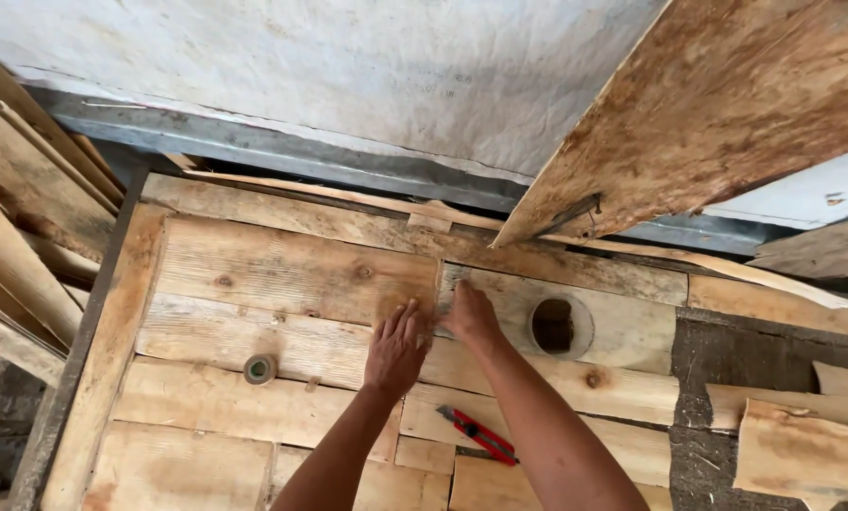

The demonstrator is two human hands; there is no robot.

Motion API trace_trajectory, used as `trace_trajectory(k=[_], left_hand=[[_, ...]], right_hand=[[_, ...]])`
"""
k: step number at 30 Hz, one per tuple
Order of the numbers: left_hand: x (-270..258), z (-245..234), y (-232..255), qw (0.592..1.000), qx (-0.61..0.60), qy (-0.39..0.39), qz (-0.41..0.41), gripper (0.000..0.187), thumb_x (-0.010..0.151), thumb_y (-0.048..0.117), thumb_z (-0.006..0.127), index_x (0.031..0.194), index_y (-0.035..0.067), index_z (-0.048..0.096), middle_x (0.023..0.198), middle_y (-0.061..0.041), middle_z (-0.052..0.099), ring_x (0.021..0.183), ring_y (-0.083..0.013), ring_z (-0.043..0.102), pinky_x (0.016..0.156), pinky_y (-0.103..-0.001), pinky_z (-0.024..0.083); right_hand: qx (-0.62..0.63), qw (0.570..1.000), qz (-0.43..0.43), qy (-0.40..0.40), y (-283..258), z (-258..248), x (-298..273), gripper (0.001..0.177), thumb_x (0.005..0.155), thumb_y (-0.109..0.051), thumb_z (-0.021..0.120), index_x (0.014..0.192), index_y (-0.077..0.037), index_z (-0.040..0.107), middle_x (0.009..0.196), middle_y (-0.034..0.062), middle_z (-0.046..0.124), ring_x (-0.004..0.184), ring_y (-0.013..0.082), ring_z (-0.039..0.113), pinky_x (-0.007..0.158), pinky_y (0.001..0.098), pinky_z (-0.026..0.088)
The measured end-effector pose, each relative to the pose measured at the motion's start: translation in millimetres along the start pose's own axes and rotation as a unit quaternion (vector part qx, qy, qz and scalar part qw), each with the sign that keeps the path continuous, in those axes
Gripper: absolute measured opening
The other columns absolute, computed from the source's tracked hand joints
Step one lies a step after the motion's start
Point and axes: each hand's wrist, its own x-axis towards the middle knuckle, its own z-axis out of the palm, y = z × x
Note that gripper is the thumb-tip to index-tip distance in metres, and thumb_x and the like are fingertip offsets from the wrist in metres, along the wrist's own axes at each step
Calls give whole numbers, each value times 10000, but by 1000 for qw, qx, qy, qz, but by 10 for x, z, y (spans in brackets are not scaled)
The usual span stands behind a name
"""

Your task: Fitting and trimming small wood strips into gaps on a wooden panel using a utility knife.

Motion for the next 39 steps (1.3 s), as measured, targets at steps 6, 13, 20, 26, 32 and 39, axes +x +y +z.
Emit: trace_trajectory(k=[6,13,20,26,32,39], left_hand=[[-8,66,-40,1000,-2,-5,-11,590,925,284,684,1435,92,456,1628,-108,377,1479,-306,355,1174,-453,292],[13,97,-85,1000,14,-15,-9,636,935,351,688,1451,80,431,1624,-99,366,1473,-305,348,1156,-460,289],[-48,163,-137,1000,25,-12,3,650,940,372,695,1463,81,440,1626,-83,381,1473,-298,361,1175,-451,299],[23,-10,-73,998,25,-58,-6,800,831,360,763,1482,82,393,1633,-79,334,1474,-295,329,1171,-445,284],[23,71,-126,999,29,-37,0,778,862,363,769,1486,90,393,1642,-80,344,1491,-290,331,1180,-445,290],[26,-15,-67,998,24,-53,-6,859,810,347,813,1496,98,360,1632,-81,334,1478,-296,317,1168,-448,278]], right_hand=[[-16,994,-57,96,171,308,172,750,664,-354,965,1193,-2,567,1174,226,694,1117,413,669,929,476,559],[16,997,-58,47,285,435,122,1063,670,-417,979,1428,25,379,1284,260,622,1157,404,643,950,452,554],[-36,997,-61,38,283,637,106,1140,686,-286,947,1553,40,282,1445,276,543,1341,406,550,1079,441,491],[-39,995,-91,18,170,412,-19,1164,612,-316,1013,1437,44,274,1403,280,492,1290,410,525,1072,438,462],[-37,996,-79,34,190,541,57,1137,566,-342,998,1421,41,353,1362,268,572,1262,416,577,1041,443,513],[-21,988,-140,56,202,423,-33,1385,508,-369,1086,1494,66,217,1463,320,439,1330,462,468,1054,450,415]])
